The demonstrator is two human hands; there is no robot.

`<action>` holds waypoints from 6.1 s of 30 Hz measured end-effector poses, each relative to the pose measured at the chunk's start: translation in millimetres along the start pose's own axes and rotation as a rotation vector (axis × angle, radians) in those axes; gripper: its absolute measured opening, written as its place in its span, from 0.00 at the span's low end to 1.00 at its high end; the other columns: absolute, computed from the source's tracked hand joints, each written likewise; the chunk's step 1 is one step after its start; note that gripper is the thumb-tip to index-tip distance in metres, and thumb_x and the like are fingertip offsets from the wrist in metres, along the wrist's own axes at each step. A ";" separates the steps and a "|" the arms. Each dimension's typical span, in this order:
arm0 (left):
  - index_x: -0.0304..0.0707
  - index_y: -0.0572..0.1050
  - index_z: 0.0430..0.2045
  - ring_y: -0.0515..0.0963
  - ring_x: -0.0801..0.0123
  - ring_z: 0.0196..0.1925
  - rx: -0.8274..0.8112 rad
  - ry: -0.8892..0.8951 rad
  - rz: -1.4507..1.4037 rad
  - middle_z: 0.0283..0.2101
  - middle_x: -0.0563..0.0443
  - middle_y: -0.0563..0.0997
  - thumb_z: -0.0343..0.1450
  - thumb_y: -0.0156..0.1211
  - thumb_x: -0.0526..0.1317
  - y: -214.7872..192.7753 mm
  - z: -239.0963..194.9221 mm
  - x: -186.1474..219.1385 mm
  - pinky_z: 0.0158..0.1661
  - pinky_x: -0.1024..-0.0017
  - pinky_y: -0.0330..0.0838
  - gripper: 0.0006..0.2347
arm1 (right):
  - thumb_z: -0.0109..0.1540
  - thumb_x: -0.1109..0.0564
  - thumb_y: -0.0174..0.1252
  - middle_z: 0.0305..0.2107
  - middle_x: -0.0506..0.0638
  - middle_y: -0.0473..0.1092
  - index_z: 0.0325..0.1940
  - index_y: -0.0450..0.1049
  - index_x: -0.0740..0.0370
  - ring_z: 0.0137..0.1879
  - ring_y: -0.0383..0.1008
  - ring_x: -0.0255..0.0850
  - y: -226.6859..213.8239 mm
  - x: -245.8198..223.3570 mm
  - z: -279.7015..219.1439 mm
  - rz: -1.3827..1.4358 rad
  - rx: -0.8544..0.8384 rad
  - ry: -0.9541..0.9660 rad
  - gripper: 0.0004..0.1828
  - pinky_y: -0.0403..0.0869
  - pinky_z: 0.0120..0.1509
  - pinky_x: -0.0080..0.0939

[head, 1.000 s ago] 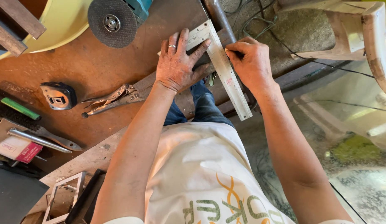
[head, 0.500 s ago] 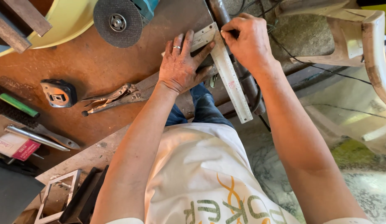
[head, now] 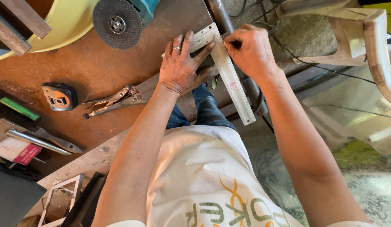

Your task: Measuring, marking, and cutting metal bars using an angle grinder on a workbench.

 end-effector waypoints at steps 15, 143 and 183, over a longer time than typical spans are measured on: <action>0.68 0.75 0.61 0.65 0.40 0.63 0.242 -0.101 -0.048 0.65 0.39 0.64 0.66 0.69 0.66 -59.7 -12.6 9.9 0.62 0.44 0.65 0.28 | 0.67 0.58 0.62 0.34 0.43 0.76 0.48 0.78 0.64 0.39 0.71 0.28 16.6 35.4 -138.1 0.717 -0.004 0.757 0.08 0.71 0.44 0.31; 0.42 0.61 0.70 0.76 0.51 0.46 0.187 -0.179 0.124 0.45 0.43 0.70 0.70 0.66 0.62 19.6 50.4 -19.6 0.41 0.58 0.78 0.38 | 0.54 0.44 0.77 0.42 0.64 0.76 0.53 0.73 0.67 0.49 0.77 0.58 -208.2 176.9 -254.6 -0.336 -0.039 0.927 0.33 0.73 0.53 0.55; 0.56 0.56 0.72 0.79 0.52 0.41 0.016 -0.164 0.114 0.43 0.44 0.70 0.68 0.62 0.68 24.5 80.9 -8.6 0.38 0.57 0.79 0.39 | 0.57 0.30 0.68 0.39 0.70 0.75 0.52 0.71 0.70 0.51 0.76 0.65 -127.9 90.4 -82.7 -0.305 -0.318 0.791 0.40 0.72 0.54 0.60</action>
Point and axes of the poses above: each hand's wrist, its own z-axis towards the middle knuckle, its own y-axis out of the palm, x = y × z, the point moved 10 cm from there along z, towards the middle knuckle
